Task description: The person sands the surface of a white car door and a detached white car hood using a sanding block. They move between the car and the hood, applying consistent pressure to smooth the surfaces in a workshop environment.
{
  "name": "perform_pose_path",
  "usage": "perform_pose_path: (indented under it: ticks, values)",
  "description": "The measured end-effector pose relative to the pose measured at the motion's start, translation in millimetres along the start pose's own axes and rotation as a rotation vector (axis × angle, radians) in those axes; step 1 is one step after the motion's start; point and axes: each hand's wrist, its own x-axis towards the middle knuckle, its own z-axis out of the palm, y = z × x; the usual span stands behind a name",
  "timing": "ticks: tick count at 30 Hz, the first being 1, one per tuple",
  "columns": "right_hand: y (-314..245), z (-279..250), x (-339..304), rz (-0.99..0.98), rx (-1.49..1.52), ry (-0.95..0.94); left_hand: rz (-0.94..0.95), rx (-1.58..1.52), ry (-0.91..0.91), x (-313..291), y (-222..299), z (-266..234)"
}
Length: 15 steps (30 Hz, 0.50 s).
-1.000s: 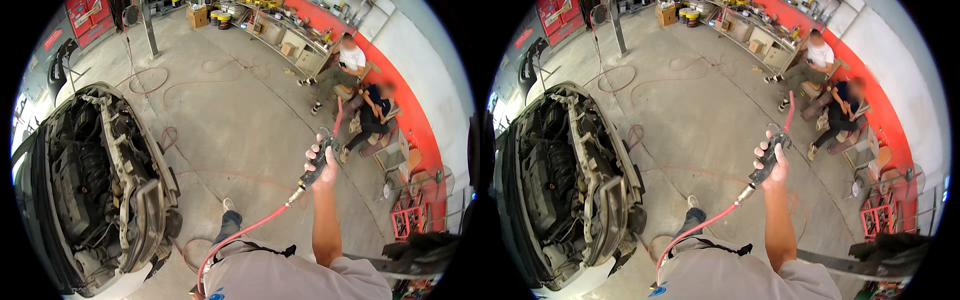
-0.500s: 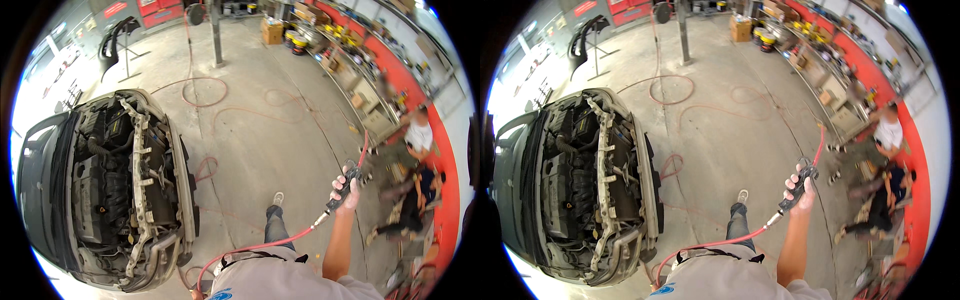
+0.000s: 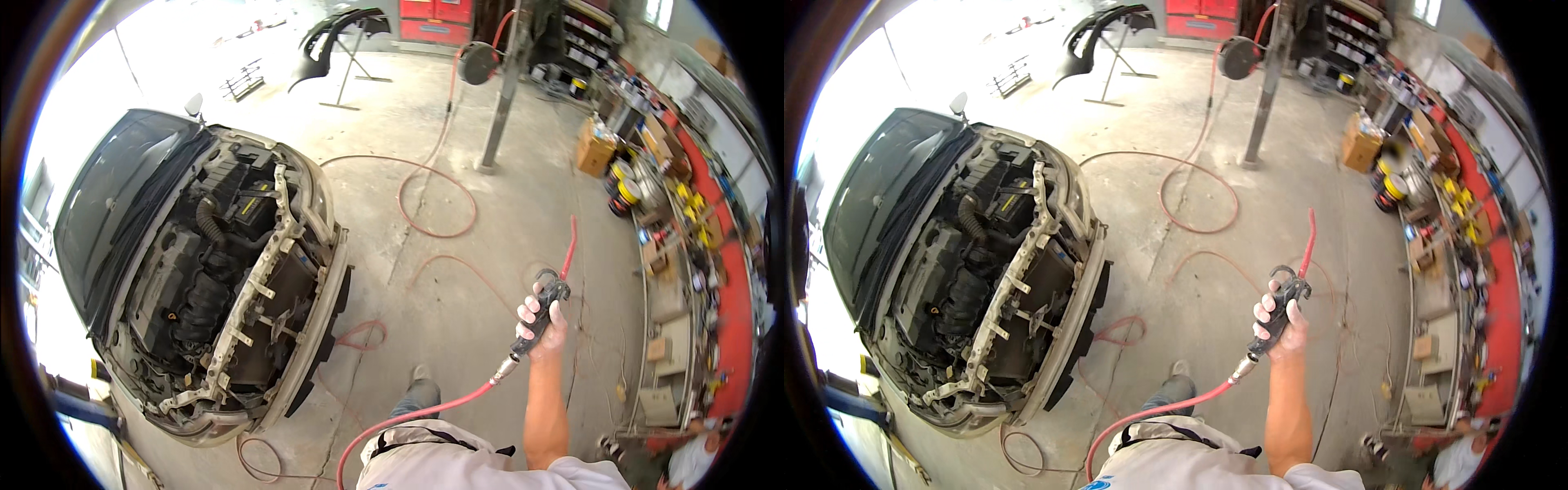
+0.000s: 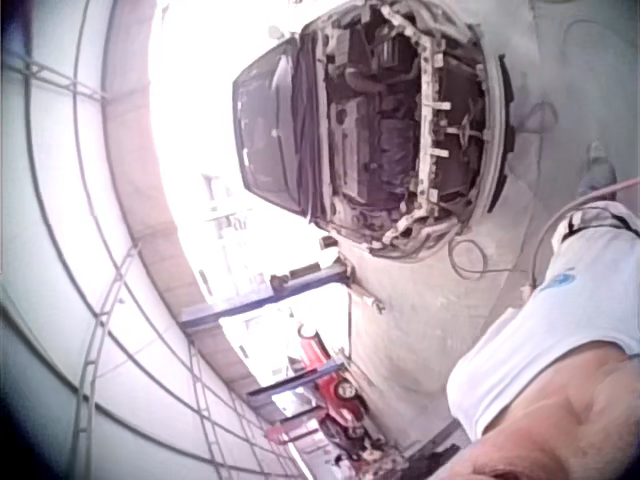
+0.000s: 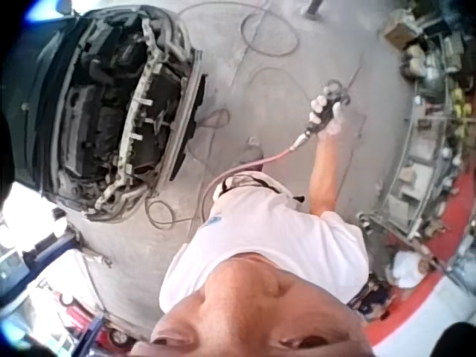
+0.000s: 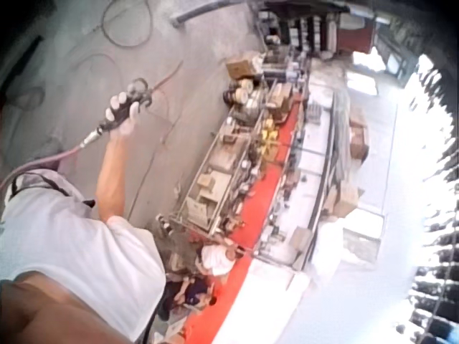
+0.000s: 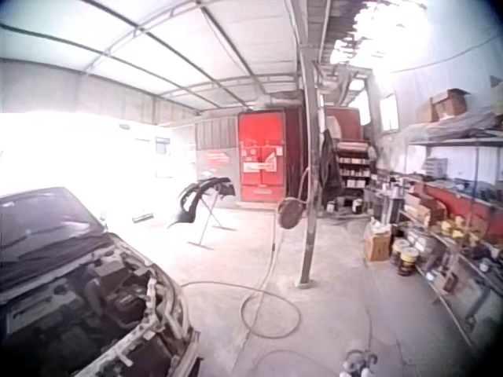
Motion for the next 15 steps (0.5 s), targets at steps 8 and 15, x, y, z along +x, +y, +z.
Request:
perform_pose_path:
  ticks: [8, 15]
  values:
    - [-73, -67, 226, 0.145, -0.011, -0.117, -0.026, -0.066, 0.080, 72, 186, 64]
    - [-166, -143, 400, 0.033, 0.079, -0.249, 0.142, 0.069, 0.273, 148, 296, 58]
